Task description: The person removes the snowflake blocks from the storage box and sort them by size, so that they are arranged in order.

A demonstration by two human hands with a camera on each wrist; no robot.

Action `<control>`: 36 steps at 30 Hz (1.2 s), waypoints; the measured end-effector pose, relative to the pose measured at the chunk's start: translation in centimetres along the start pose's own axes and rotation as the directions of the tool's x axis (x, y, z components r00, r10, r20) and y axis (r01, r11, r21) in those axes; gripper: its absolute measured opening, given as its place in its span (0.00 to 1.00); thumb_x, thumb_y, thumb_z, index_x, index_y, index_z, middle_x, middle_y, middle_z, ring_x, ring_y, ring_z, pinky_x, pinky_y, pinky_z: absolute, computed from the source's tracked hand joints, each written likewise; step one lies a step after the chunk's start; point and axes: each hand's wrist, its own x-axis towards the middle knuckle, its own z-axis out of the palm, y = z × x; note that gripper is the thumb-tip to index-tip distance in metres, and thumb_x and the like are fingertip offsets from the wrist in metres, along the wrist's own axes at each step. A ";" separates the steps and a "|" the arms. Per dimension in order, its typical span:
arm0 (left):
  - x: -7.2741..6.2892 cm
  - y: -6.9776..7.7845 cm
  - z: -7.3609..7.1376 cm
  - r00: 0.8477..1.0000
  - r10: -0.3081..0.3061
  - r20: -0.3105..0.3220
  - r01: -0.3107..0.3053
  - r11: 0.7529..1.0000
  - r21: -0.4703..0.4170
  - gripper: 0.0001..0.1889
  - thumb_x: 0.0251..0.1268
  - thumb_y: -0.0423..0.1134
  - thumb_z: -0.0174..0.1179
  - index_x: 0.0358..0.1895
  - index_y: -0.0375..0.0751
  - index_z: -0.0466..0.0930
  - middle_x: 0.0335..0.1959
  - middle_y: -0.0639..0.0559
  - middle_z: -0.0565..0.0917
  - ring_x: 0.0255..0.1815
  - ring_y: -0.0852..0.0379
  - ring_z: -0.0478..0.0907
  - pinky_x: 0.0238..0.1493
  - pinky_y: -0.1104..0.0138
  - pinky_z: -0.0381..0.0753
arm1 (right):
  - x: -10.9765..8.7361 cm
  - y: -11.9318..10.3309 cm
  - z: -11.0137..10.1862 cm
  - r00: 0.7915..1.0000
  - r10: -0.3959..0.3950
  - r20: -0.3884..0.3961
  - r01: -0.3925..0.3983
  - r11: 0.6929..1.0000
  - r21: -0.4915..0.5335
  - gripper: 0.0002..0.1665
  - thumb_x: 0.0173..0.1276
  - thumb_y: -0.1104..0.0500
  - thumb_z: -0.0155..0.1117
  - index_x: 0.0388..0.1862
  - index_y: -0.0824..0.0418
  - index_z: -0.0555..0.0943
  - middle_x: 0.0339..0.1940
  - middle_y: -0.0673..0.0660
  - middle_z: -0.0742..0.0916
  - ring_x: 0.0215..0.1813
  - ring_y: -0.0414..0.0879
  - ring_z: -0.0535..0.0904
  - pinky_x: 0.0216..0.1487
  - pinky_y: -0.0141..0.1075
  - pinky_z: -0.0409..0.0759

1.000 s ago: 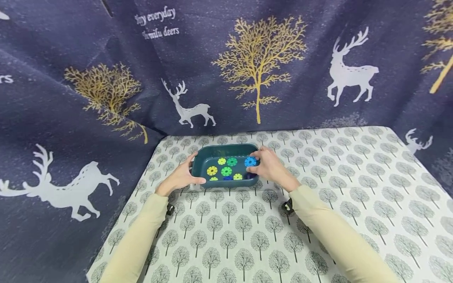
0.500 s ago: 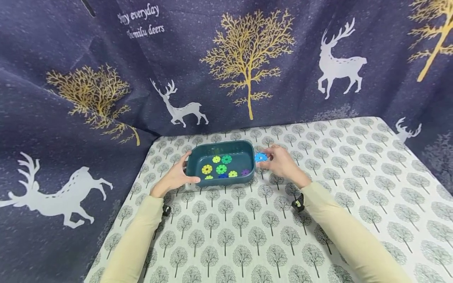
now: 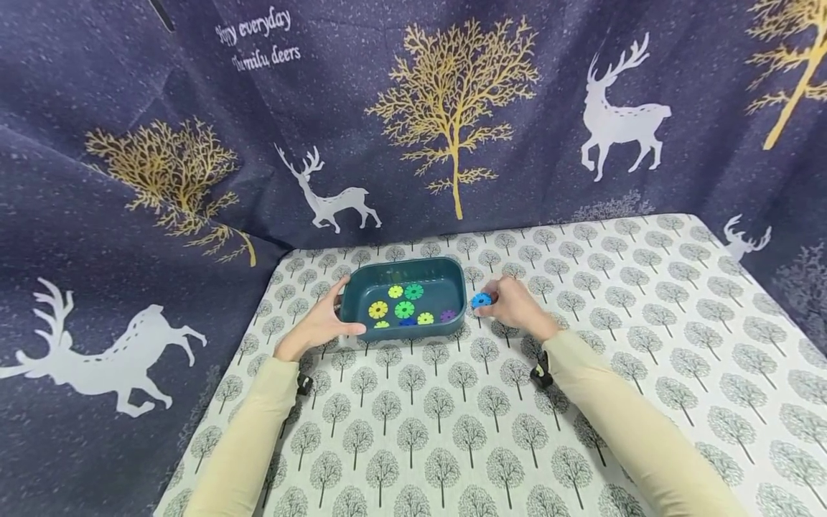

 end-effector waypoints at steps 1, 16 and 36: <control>0.0 0.0 0.0 1.000 0.001 0.000 -0.001 1.000 -0.002 0.72 0.52 0.54 0.86 0.92 0.53 0.40 0.83 0.32 0.69 0.80 0.29 0.72 0.83 0.33 0.68 | 0.1 0.0 0.1 1.000 0.008 0.002 -0.008 1.000 0.008 0.15 0.66 0.57 0.82 0.48 0.61 0.91 0.36 0.55 0.89 0.38 0.47 0.79 0.43 0.36 0.79; -0.3 0.3 -0.1 1.000 -0.008 -0.005 0.008 1.000 0.019 0.71 0.53 0.54 0.85 0.92 0.54 0.40 0.85 0.32 0.67 0.81 0.28 0.71 0.82 0.31 0.68 | 0.5 -0.3 0.4 0.998 0.068 0.017 -0.067 0.997 -0.031 0.37 0.67 0.56 0.81 0.71 0.67 0.81 0.50 0.66 0.89 0.50 0.56 0.85 0.61 0.57 0.86; -0.2 0.1 -0.1 1.000 -0.016 -0.011 0.017 0.999 0.047 0.70 0.54 0.56 0.85 0.92 0.57 0.40 0.85 0.35 0.69 0.82 0.31 0.71 0.82 0.31 0.67 | 0.9 -5.5 -2.7 0.996 -0.056 -0.066 0.052 0.997 -0.055 0.29 0.74 0.58 0.75 0.68 0.71 0.81 0.44 0.63 0.89 0.41 0.51 0.82 0.45 0.41 0.82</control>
